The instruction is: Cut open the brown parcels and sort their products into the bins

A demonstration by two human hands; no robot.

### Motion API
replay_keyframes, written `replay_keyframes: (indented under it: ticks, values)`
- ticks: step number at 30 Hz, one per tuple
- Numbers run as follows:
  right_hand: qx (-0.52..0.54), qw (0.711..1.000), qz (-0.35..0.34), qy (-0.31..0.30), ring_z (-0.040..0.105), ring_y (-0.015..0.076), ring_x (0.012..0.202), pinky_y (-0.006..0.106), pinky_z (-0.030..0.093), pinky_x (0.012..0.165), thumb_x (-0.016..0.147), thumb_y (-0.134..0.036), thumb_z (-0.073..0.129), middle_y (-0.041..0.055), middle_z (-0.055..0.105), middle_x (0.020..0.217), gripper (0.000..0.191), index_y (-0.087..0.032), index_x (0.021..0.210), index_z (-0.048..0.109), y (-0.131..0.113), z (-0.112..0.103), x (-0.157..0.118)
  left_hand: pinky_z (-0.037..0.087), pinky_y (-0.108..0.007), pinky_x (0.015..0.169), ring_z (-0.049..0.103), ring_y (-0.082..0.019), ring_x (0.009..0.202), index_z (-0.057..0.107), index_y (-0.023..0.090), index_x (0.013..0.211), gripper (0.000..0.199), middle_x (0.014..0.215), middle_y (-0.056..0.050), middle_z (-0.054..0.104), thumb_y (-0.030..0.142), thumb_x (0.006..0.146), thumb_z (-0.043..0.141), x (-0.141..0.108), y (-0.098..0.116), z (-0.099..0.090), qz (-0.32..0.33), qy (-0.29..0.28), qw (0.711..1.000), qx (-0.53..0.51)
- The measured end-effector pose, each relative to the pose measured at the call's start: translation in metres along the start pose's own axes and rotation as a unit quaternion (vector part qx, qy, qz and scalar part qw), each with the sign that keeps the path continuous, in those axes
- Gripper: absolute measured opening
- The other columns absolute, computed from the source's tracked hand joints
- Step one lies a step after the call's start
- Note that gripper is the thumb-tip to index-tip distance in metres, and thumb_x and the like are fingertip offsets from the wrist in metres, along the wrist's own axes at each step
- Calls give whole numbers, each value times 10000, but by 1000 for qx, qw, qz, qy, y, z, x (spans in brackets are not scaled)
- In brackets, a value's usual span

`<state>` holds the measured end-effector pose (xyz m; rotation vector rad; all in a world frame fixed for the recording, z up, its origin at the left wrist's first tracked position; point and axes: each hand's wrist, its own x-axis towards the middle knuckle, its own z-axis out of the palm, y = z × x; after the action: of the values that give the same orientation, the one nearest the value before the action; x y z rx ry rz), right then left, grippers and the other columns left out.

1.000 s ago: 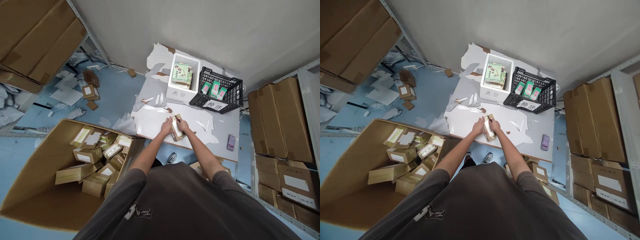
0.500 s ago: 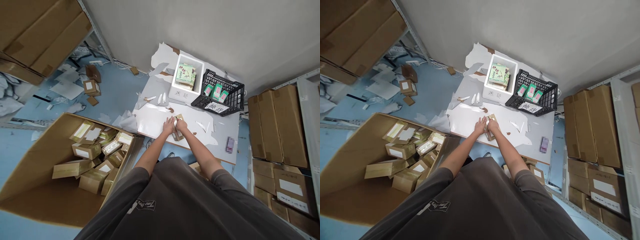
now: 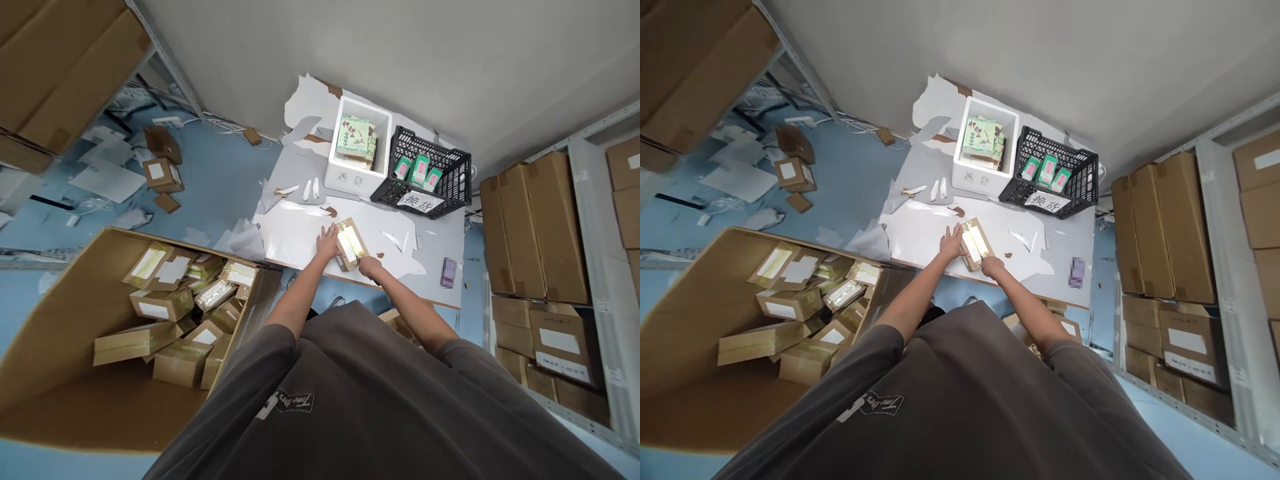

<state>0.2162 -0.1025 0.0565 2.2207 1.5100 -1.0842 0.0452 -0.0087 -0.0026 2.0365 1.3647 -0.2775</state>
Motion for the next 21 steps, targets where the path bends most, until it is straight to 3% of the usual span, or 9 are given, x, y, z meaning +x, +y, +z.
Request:
replay_keyframes:
  ticks: [4, 8, 11, 14, 17, 21]
  values:
    - [-51, 998, 21, -17, 762, 399, 1247, 482, 599, 1017, 927, -343, 813, 255, 791, 1222, 403, -175, 1288, 753, 25, 19, -24, 207, -698, 1377, -40, -482, 1747, 42, 359, 1834, 1445, 1916, -74, -43, 615, 749, 961, 5, 4, 1, -18, -4, 1000, 14]
    - [-44, 999, 13, -24, 766, 396, 1225, 451, 592, 991, 936, -320, 804, 252, 803, 1178, 355, -156, 1248, 754, 30, 17, -27, 231, -688, 1375, -25, -488, 1745, 59, 363, 1834, 1457, 1917, -63, -60, 651, 729, 964, 6, 8, -2, -39, -21, 999, 28]
    - [-26, 999, 1, -46, 810, 356, 1022, 401, 598, 890, 992, -292, 756, 209, 816, 984, 155, -155, 1065, 758, 45, -1, -25, 303, -669, 1357, 11, -486, 1747, 39, 368, 1833, 1448, 1917, -63, -65, 651, 745, 950, 4, 10, -7, -49, -28, 998, 36]
    - [69, 995, -23, -68, 759, 250, 684, 322, 570, 710, 1108, -367, 624, 93, 751, 739, 223, -169, 1032, 695, 73, -19, -22, 339, -640, 1350, 29, -480, 1748, 28, 342, 1835, 1453, 1915, -79, -68, 616, 751, 955, 2, 14, -10, -61, -31, 996, 49]
    - [180, 984, -6, 11, 665, 184, 545, 282, 529, 616, 1131, -520, 597, 30, 725, 754, 335, -186, 1126, 627, 95, -19, -11, 374, -601, 1341, 54, -469, 1750, 25, 311, 1836, 1434, 1913, -92, -77, 620, 773, 937, -3, 21, -6, -76, -28, 995, 50]
    - [253, 963, 62, 65, 688, 174, 626, 280, 555, 653, 1050, -588, 718, 88, 758, 1013, 479, -169, 1233, 576, 99, 6, 17, 296, -609, 1375, 70, -456, 1752, 99, 217, 1832, 1347, 1907, -174, 20, 634, 825, 892, -19, 37, 10, -103, 1, 992, 73]
